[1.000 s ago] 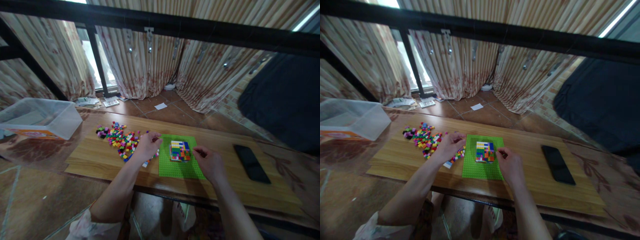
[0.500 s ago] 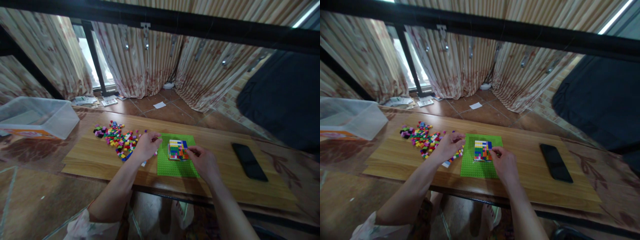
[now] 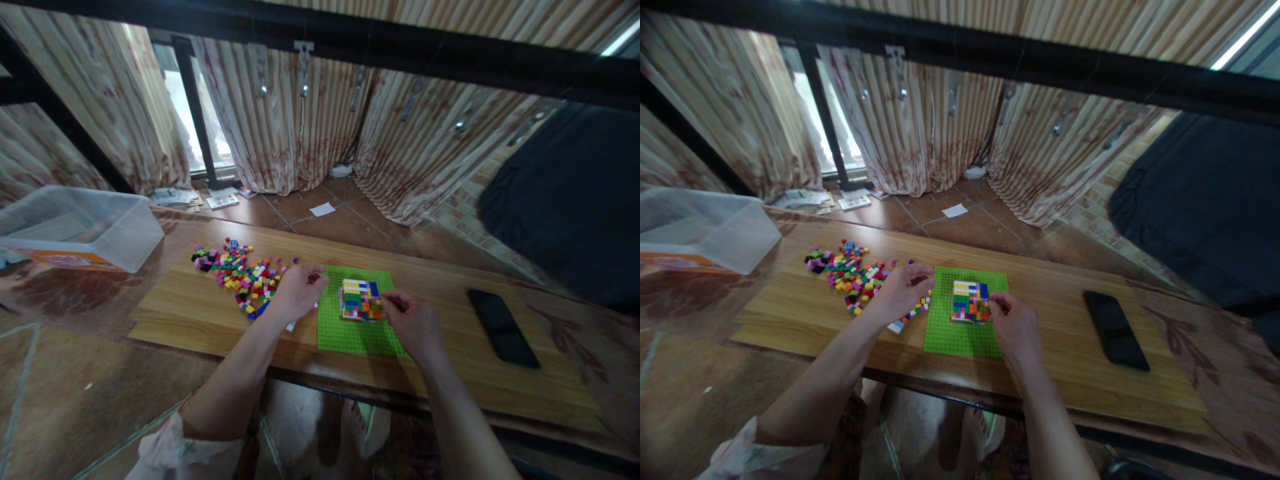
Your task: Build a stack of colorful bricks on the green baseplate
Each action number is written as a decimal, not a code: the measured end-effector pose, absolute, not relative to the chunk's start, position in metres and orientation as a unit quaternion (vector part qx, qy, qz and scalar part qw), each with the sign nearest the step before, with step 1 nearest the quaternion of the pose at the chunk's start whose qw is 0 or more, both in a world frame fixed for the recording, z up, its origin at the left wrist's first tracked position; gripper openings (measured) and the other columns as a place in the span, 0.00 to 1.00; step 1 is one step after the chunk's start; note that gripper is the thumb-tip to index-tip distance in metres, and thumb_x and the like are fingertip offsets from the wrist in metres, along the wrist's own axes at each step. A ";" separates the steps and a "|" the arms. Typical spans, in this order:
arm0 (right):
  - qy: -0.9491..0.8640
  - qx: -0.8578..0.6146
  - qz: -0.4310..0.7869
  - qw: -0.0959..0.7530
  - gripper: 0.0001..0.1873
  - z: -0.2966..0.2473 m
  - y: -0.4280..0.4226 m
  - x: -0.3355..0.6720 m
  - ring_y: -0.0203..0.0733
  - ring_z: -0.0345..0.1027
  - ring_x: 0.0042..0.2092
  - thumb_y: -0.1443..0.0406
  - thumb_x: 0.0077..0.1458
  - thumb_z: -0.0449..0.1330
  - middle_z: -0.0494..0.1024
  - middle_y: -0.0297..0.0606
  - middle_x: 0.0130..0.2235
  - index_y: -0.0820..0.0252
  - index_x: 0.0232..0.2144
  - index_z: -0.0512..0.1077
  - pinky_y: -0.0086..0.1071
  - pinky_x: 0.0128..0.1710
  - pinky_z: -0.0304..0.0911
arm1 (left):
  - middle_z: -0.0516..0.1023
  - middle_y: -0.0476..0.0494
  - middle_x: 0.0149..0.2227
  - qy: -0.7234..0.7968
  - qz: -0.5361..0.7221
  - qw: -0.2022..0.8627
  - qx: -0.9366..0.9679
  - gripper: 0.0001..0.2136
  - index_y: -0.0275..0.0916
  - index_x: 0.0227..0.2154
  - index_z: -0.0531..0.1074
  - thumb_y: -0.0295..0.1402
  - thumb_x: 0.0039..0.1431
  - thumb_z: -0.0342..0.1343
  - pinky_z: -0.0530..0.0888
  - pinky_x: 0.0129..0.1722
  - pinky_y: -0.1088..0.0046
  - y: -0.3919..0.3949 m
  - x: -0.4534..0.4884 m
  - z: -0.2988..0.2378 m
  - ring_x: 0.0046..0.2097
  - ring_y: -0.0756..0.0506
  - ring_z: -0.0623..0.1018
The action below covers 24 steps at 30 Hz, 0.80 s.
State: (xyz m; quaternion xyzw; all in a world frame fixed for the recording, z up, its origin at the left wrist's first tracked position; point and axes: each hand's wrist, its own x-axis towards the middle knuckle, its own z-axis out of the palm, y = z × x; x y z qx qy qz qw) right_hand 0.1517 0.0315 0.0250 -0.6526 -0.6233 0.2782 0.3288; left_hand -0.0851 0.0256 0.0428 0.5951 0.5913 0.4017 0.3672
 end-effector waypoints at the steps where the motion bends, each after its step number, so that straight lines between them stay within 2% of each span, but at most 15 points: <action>1: -0.619 -0.652 0.284 0.332 0.17 0.024 0.032 0.152 0.44 0.75 0.30 0.56 0.48 0.59 0.82 0.42 0.31 0.62 0.35 0.79 0.36 0.31 0.67 | 0.80 0.43 0.30 0.593 0.400 0.364 0.597 0.13 0.30 0.42 0.76 0.29 0.56 0.54 0.70 0.29 0.76 0.026 -0.085 0.043 0.30 0.48 0.76; 12: -0.573 -0.639 0.350 0.375 0.18 0.018 0.036 0.155 0.40 0.70 0.25 0.53 0.42 0.65 0.79 0.38 0.23 0.61 0.29 0.80 0.32 0.26 0.64 | 0.81 0.43 0.30 0.606 0.353 0.354 0.619 0.14 0.31 0.44 0.76 0.30 0.57 0.54 0.71 0.31 0.75 0.022 -0.073 0.041 0.31 0.47 0.77; 18: -0.500 -0.626 0.440 0.406 0.23 0.026 0.038 0.152 0.36 0.66 0.21 0.52 0.29 0.73 0.77 0.38 0.21 0.63 0.25 0.80 0.30 0.21 0.61 | 0.83 0.38 0.38 0.596 0.295 0.359 0.655 0.15 0.32 0.46 0.76 0.31 0.58 0.53 0.73 0.36 0.73 0.014 -0.055 0.043 0.36 0.45 0.80; 24: -0.422 -0.619 0.521 0.409 0.23 0.031 0.039 0.152 0.32 0.65 0.21 0.57 0.21 0.75 0.76 0.35 0.20 0.63 0.23 0.79 0.27 0.21 0.61 | 0.83 0.39 0.37 0.606 0.286 0.355 0.652 0.17 0.32 0.49 0.74 0.29 0.57 0.53 0.73 0.34 0.73 0.013 -0.047 0.038 0.36 0.45 0.81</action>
